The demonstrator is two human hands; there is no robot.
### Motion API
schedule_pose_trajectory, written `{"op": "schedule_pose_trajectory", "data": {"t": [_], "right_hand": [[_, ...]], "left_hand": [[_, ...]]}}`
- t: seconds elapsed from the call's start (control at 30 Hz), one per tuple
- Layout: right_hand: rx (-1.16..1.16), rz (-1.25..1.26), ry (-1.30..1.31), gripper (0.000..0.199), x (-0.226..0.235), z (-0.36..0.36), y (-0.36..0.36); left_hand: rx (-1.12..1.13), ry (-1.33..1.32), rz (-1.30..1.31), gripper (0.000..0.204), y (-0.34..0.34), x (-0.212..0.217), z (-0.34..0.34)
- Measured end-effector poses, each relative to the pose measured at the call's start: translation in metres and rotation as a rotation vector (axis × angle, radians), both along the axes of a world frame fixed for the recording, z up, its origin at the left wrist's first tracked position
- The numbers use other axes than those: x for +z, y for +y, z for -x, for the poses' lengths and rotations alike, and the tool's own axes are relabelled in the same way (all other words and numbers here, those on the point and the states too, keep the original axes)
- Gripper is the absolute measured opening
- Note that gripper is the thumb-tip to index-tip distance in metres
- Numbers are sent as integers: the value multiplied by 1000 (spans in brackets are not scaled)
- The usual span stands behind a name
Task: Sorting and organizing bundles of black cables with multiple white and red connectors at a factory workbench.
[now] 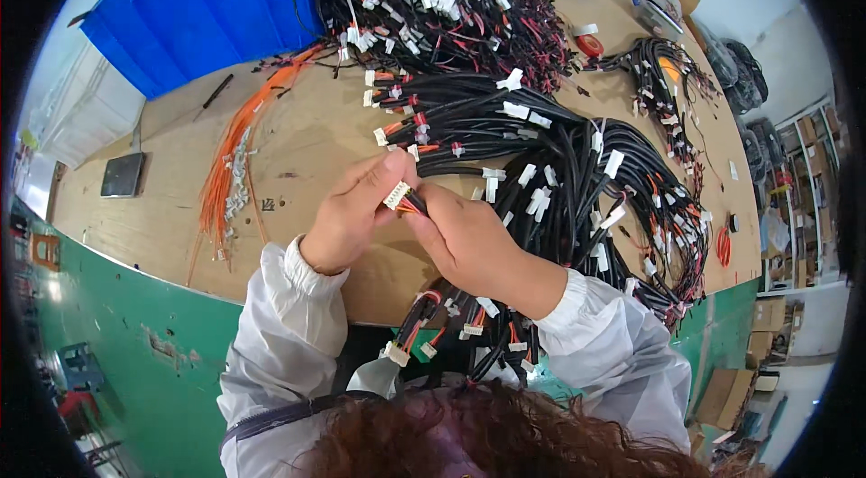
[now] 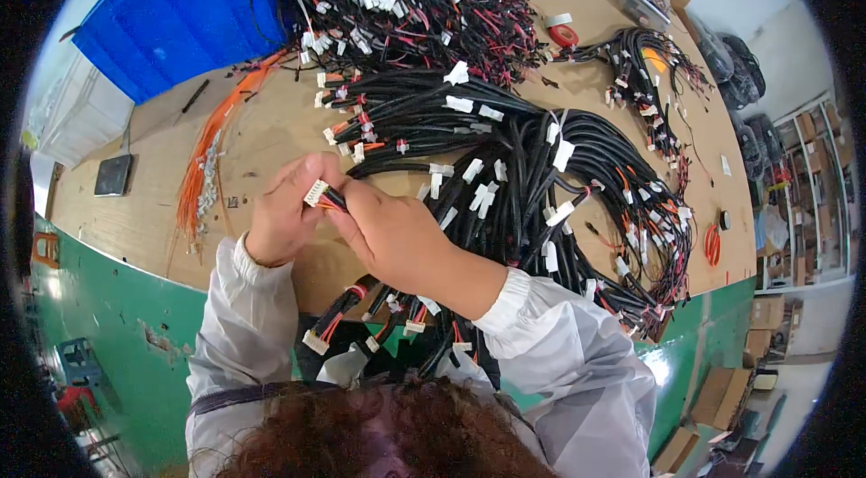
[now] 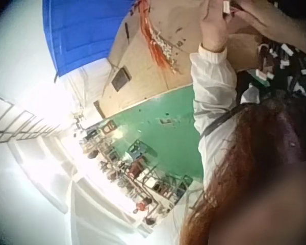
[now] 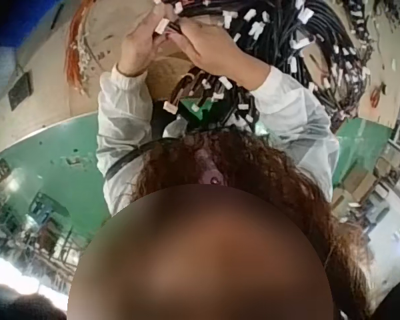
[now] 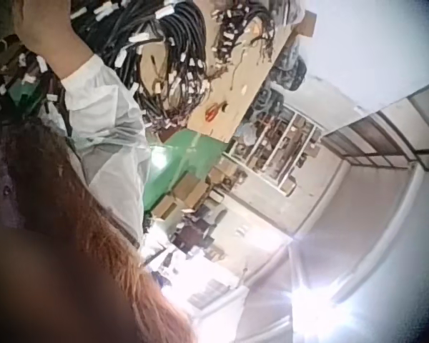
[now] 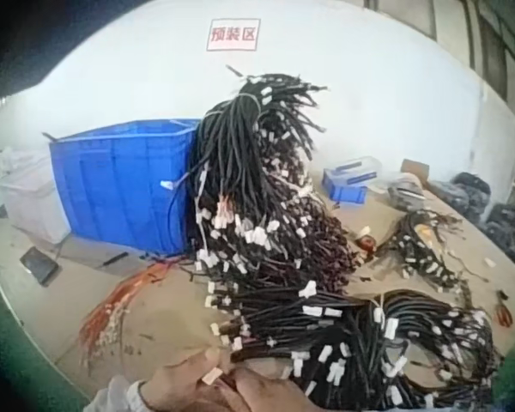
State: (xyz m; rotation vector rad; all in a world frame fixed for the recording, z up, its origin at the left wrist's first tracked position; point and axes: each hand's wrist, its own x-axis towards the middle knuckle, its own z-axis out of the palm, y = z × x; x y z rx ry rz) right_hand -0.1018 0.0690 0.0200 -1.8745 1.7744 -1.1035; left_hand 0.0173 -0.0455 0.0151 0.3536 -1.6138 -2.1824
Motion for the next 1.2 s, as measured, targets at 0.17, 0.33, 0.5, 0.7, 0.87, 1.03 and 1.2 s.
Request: {"op": "schedule_pose_trajectory", "data": {"t": [0.17,0.33,0.5,0.7,0.87,1.03,1.2], "right_hand": [[9,-8,44,22,1,1,1],[33,26,99,19,-2,2,1],[36,27,111,19,-1,1,1],[37,-47,102,21,4,3,0],[88,-106,-12,22,8,10,3],[136,-150,-233,22,10,14,5],[155,-153,-245,18,8,14,4]], "left_hand": [[4,19,39,37,0,-4,0],[-35,68,90,36,1,-3,-2],[-31,44,110,34,0,-2,-5],[55,-18,160,34,2,-5,-10],[150,-103,323,33,12,3,-11],[131,-106,166,33,20,-5,-7],[146,-93,241,28,21,-9,-7]]}}
